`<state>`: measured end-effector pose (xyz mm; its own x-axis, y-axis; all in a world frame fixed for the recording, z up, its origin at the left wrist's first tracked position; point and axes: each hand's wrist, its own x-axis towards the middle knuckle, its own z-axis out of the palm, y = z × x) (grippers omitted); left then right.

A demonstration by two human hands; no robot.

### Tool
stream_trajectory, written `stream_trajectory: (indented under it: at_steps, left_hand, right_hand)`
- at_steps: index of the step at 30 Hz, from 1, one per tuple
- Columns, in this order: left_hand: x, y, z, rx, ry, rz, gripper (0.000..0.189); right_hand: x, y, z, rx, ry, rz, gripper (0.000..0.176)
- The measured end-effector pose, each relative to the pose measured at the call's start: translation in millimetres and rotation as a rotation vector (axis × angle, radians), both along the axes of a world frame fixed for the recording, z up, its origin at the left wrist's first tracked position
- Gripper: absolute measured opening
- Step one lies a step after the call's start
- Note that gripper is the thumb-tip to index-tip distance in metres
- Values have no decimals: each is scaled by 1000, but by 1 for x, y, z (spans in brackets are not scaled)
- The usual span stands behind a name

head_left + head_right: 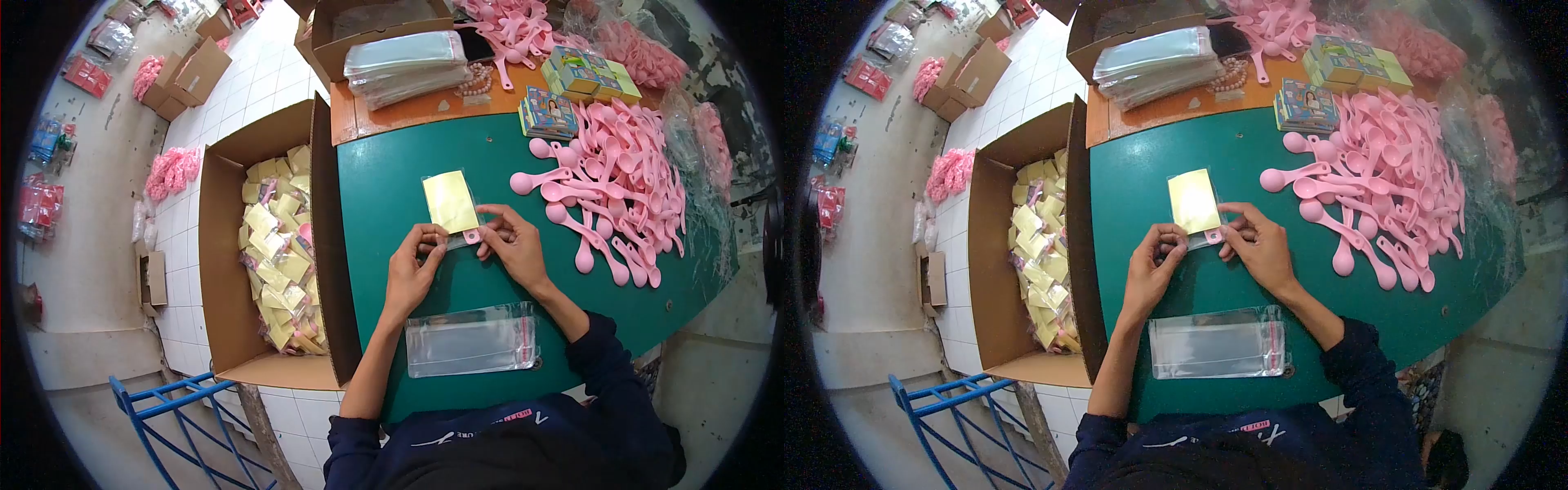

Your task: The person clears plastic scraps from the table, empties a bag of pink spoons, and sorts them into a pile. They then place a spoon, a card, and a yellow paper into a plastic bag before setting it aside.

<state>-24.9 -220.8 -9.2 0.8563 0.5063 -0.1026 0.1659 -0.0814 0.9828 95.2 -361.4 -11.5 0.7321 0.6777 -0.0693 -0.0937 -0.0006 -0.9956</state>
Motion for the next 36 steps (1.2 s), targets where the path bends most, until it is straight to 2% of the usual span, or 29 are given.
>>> stream_trajectory:
  at_steps: [4,6,9,10,11,13,14,15,17,18,20,21,24,25,28,30,33,36]
  left_hand:
    - [-1,2,-4,105,31,-23,40]
    - [1,5,-6,125,34,4,43]
    - [9,15,-2,210,-16,48,46]
    - [13,22,0,243,-43,68,47]
    - [15,30,-3,621,-124,68,43]
    - [11,21,20,1036,-14,111,39]
    - [8,16,33,1243,46,127,37]
    - [3,7,38,1001,3,-47,29]
    - [-9,-20,37,672,-38,-501,28]
    - [-16,-38,40,582,83,-614,33]
    - [-24,-60,29,729,-20,-559,34]
    - [-24,-60,25,682,-4,-577,33]
    - [-19,-57,18,524,5,-623,30]
    - [-18,-53,18,458,-13,-633,29]
    - [-21,-51,16,383,-24,-563,23]
    - [-23,-53,16,397,-3,-527,20]
    - [-25,-53,22,405,35,-540,17]
    - [-25,-50,28,369,101,-596,15]
  right_hand:
    - [1,-1,-1,-61,-22,45,28]
    - [3,-2,1,-88,8,65,26]
    - [36,-10,10,-246,-779,-39,26]
    - [50,-13,18,-315,-953,-79,25]
    - [72,-22,16,-424,-1178,-100,22]
    - [102,-40,15,-614,-1361,-105,21]
    - [111,-48,12,-653,-1331,-68,21]
    - [116,-53,12,-694,-1296,-29,21]
    - [115,-56,20,-783,-1221,23,21]
    - [116,-57,20,-756,-1244,1,20]
    - [117,-60,21,-696,-1295,-48,18]
    - [115,-60,25,-734,-1300,-65,17]
    - [101,-65,48,-505,-1010,-160,18]
    - [91,-68,57,-486,-1175,-198,20]
    - [39,-86,95,-406,-938,-7,20]
    - [5,-100,110,-380,-562,98,23]
    - [-32,-108,95,-225,-378,-33,28]
    - [-42,-111,77,-401,-547,-42,32]
